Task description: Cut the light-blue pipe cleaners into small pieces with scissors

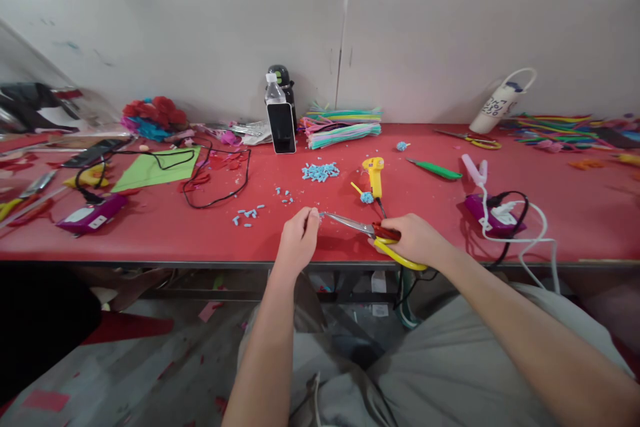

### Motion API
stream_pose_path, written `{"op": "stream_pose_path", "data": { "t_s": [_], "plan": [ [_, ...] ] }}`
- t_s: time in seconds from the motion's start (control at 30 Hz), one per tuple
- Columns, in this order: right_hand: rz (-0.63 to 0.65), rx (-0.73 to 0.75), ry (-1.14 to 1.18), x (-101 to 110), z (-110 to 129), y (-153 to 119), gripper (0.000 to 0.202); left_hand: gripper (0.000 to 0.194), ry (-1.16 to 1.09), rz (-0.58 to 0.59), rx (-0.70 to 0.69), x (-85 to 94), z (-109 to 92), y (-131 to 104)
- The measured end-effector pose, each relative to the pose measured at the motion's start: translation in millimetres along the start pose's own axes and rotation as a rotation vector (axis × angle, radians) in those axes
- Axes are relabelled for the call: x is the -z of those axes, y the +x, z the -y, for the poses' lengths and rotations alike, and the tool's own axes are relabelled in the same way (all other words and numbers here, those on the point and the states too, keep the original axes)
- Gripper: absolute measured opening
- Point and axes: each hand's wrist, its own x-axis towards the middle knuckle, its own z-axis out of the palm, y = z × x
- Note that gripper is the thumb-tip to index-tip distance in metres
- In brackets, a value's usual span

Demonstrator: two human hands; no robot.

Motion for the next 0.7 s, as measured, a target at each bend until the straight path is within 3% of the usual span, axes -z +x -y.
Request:
{"op": "stream_pose_path", "data": {
  "t_s": [0.7],
  "plan": [
    [-0.008,-0.023,-0.053,-0.9,2.4,-0.3,0.032,0.036,-0.007,0.006,0.002,-0.8,1.7,1.6]
  ]
}}
